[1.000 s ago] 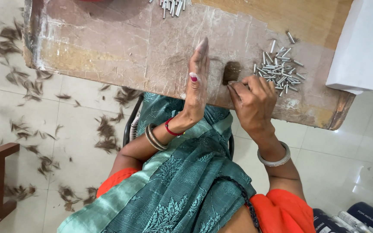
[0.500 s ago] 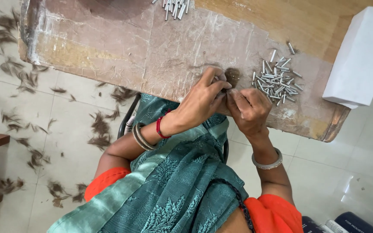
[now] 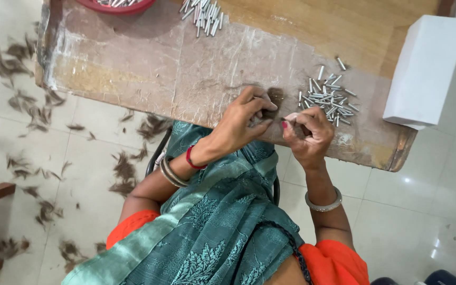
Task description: The person is manually wrapping small metal pins with brown fiber strips and collecting them in a pile.
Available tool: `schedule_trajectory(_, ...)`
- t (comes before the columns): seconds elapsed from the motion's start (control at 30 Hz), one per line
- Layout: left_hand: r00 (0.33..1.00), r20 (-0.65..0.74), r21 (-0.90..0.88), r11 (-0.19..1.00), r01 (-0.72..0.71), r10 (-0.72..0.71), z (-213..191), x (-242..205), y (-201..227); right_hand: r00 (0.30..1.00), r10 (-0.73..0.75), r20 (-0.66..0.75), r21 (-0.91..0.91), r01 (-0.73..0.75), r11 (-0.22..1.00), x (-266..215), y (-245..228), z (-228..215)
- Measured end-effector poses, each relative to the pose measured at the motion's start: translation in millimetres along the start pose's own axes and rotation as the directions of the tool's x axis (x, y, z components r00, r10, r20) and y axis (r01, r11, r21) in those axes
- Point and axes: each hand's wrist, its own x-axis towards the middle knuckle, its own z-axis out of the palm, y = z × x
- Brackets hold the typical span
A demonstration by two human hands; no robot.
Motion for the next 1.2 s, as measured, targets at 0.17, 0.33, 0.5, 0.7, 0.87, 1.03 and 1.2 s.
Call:
schedule_trajectory(0.17,0.994,0.106,-0.380,0.924,0.041,-0.001,-16.1,-5.6,0.3,0.878,0.348,0.330,0.439,-0.469,0.767,-16.3,3.8,-3.5)
schedule_trajectory(0.33,0.954,0.298,-0.569,0.810,0.142,0.042,-20.9,-10.7,-3.8,0.784,0.322,0.531,0.600,-0.616,0.510,-11.1,-17.3,-7.6)
schedule_trajectory(0.5,0.952,0.285,-0.527,0.848,0.060,0.110,-28.0,-14.3,2.3,0.747,0.323,0.581,0.571,-0.657,0.493,-5.9,-32.5,-12.1)
schedule_trajectory(0.7,0.977,0.193,-0.423,0.906,-0.005,0.095,-20.5,-19.6,6.1,0.758,0.347,0.553,0.606,-0.651,0.457,-16.3,-21.5,-6.7)
schedule_trajectory(0.87,0.995,-0.096,-0.293,0.956,-0.022,-0.006,-7.2,-22.1,-4.0,0.871,0.388,0.301,0.678,-0.482,0.555,1.6,-46.9,9.0)
schedule_trajectory(1.03,0.953,-0.289,-0.209,0.966,-0.156,0.091,2.6,-18.7,4.7,0.818,0.469,0.333,0.903,-0.419,0.090,-21.8,-16.9,40.1)
schedule_trajectory(1.2,0.938,-0.343,-0.230,0.963,-0.139,0.054,-0.7,-19.6,2.4,0.862,0.460,0.211,0.741,-0.448,0.500,-16.6,-4.9,24.8)
